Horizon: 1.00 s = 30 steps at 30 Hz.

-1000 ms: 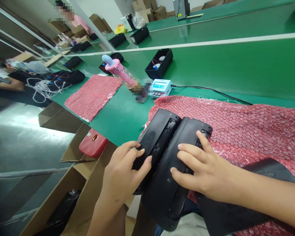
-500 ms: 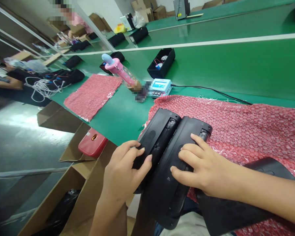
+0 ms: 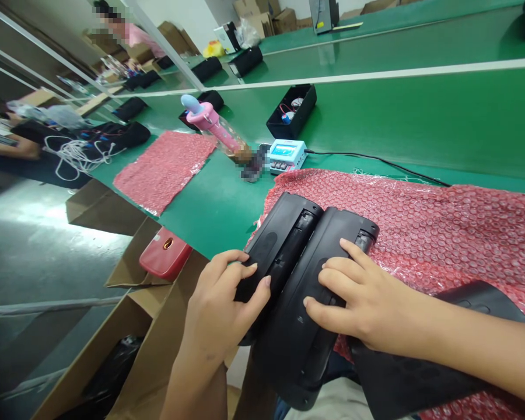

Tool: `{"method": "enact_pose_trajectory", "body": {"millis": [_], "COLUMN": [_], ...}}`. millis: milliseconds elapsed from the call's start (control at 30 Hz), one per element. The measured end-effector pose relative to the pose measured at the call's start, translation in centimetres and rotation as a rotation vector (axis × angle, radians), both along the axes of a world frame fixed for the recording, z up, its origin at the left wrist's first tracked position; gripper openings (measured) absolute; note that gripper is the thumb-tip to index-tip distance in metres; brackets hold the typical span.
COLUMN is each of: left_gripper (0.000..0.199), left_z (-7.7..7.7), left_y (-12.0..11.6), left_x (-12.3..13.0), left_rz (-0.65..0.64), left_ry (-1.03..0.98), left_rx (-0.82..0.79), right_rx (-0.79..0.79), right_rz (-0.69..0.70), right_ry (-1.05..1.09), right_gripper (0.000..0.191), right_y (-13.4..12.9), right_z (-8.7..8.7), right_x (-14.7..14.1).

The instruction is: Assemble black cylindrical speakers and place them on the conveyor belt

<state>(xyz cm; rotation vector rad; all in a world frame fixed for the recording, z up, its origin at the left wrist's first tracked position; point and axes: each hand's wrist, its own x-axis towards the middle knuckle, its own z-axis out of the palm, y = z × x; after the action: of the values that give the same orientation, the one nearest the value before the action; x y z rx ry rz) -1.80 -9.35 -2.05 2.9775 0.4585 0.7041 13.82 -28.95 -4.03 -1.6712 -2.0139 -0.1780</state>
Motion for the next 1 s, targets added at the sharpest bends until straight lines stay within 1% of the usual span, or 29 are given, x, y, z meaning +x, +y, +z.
{"method": "enact_pose_trajectory", "body": {"millis": [200, 367, 500, 667, 767, 1000], "left_gripper": [0.011, 0.011, 0.01, 0.012, 0.012, 0.012], "left_z": [0.0, -0.1, -0.3, -0.7, -0.9, -1.0], "left_y": [0.0, -0.1, -0.3, -0.4, -0.4, -0.1], "left_x": [0.0, -0.2, -0.5, -0.7, -0.7, -0.6], "left_rz": [0.015, 0.024, 0.044, 0.044, 0.03, -0.019], "left_ry": [0.013, 0.017, -0.019, -0.093, -0.127, -0.142], "left_rx": [-0.026, -0.036, -0.052, -0.04, -0.027, -0.003], "right_rx": [0.013, 0.064, 0.076, 0.029, -0.011, -0.083], "right_rz": [-0.008, -0.03, -0.047, -0.048, -0.054, -0.045], "right_ry": [-0.012, -0.03, -0.012, 0.016, 0.039, 0.056], "right_gripper": [0.033, 0.03, 0.028, 0.028, 0.032, 0.037], "right_y": [0.0, 0.0, 0.1, 0.2, 0.2, 0.6], "right_z": [0.0, -0.1, -0.1, -0.1, 0.0, 0.7], "right_x": [0.0, -0.2, -0.4, -0.4, -0.4, -0.2]}}
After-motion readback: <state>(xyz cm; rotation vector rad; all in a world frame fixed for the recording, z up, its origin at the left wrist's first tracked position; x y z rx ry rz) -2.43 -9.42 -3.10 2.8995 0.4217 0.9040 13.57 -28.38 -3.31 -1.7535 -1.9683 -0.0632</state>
